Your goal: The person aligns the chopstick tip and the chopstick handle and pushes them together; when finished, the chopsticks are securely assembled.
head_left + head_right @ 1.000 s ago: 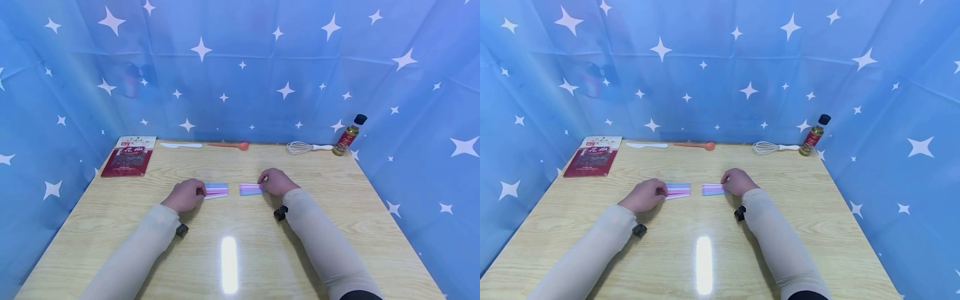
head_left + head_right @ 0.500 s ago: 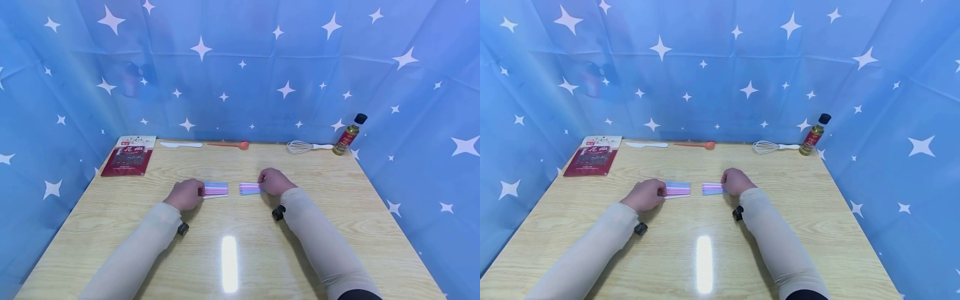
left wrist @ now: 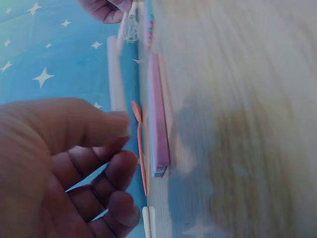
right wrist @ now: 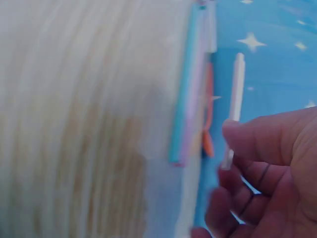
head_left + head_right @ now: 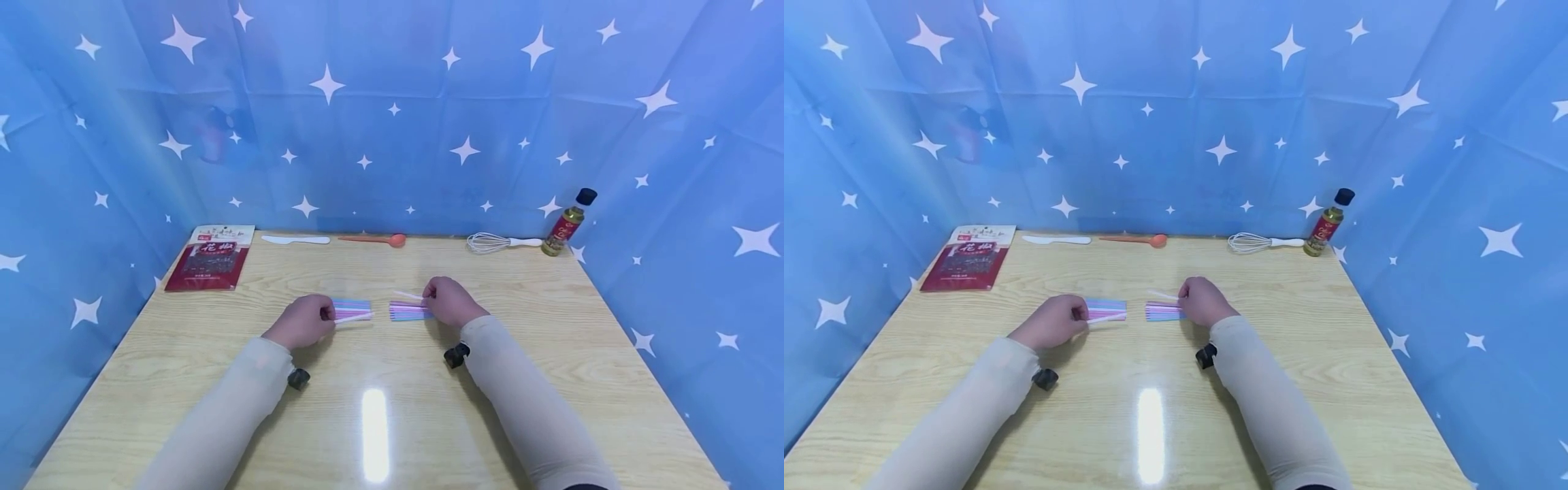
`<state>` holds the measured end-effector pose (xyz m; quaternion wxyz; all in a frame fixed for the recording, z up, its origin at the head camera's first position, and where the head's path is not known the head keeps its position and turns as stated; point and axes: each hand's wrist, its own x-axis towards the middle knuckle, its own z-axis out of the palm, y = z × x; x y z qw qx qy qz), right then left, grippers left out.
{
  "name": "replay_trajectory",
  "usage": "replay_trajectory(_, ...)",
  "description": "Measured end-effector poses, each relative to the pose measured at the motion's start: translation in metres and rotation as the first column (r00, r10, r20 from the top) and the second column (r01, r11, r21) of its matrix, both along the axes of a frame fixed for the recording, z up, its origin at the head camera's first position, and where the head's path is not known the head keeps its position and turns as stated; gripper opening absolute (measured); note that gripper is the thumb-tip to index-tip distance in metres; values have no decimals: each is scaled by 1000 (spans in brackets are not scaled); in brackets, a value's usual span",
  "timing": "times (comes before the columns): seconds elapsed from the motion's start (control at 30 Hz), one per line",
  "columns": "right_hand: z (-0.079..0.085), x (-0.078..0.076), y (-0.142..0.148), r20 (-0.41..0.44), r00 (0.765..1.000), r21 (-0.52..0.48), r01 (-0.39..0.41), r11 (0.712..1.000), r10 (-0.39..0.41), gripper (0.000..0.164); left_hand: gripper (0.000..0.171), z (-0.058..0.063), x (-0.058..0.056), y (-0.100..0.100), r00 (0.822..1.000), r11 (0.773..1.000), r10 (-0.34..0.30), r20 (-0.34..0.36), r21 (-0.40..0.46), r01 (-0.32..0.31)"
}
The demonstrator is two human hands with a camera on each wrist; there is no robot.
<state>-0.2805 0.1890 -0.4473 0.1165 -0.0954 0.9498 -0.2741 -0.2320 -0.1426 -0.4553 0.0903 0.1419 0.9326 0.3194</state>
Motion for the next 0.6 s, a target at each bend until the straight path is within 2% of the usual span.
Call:
replay_trajectory(0.13,0,13,5,-22,1000,-174,12,985,-16,8,7,0,4,-2,1000,991,9,18,136,-11)
replay_trajectory(0.3,-3,30,8,-15,998,-348,50,936,-59,19,5,-1,7,0,999,963,36,34,265,-44)
replay_trajectory(0.47,-6,41,6,85,989,-527,150,837,-123,23,6,-2,8,8,995,903,81,64,419,-100)
replay_trajectory(0.6,-8,46,2,161,969,-602,245,760,-186,24,5,-2,6,16,991,857,108,75,498,-131)
